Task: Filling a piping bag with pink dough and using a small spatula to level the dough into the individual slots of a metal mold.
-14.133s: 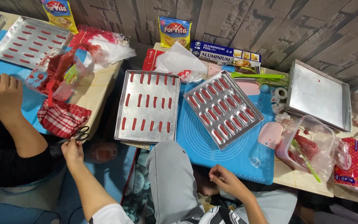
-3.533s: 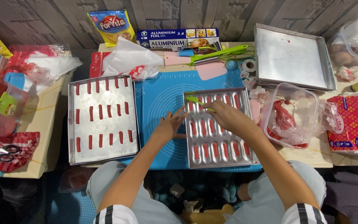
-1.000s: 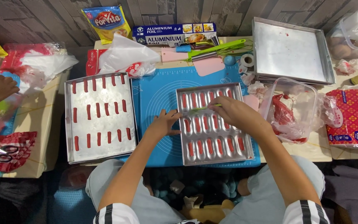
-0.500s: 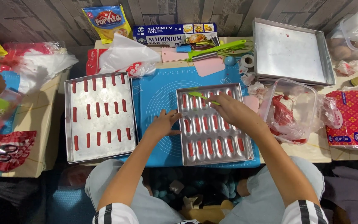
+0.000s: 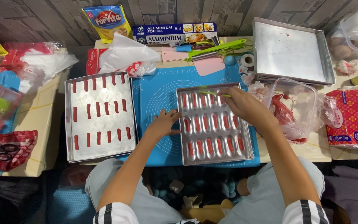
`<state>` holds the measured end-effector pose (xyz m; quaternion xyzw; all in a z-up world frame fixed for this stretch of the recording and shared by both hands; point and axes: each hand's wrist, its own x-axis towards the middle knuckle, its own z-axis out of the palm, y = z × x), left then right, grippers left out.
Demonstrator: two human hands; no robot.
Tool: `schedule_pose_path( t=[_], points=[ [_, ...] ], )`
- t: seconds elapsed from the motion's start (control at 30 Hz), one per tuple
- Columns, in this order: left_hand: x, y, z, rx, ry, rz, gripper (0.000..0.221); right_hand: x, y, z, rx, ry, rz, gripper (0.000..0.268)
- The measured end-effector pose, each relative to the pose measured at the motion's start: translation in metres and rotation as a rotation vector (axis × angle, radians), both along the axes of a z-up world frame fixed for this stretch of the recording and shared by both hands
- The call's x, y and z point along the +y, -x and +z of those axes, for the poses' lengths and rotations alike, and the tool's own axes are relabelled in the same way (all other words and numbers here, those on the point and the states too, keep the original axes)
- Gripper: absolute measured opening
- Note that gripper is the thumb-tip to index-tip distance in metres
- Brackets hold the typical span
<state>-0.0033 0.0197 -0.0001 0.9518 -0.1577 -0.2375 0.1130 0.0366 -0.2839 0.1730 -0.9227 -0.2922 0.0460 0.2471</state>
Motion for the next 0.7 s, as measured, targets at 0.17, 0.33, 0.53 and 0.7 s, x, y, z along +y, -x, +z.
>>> schedule_pose_path(
  t=[0.17, 0.33, 0.53, 0.7],
  points=[
    [0.003, 0.006, 0.001, -0.079, 0.023, 0.008, 0.063, -0.001, 0.003, -0.007, -0.018, 0.009, 0.005, 0.021],
    [-0.038, 0.098, 0.117, -0.033, 0.382, -0.08, 0.041, -0.013, 0.004, -0.022, 0.016, 0.015, 0.017, 0.025],
    [-0.14, 0.223, -0.019, 0.279, 0.364, -0.503, 0.04, -0.016, 0.006, -0.023, 0.131, 0.005, -0.009, 0.035],
    [-0.157, 0.297, -0.27, 0.386, 0.259, -0.433, 0.054, -0.009, -0.012, -0.01, 0.182, 0.059, 0.066, 0.037]
  ],
)
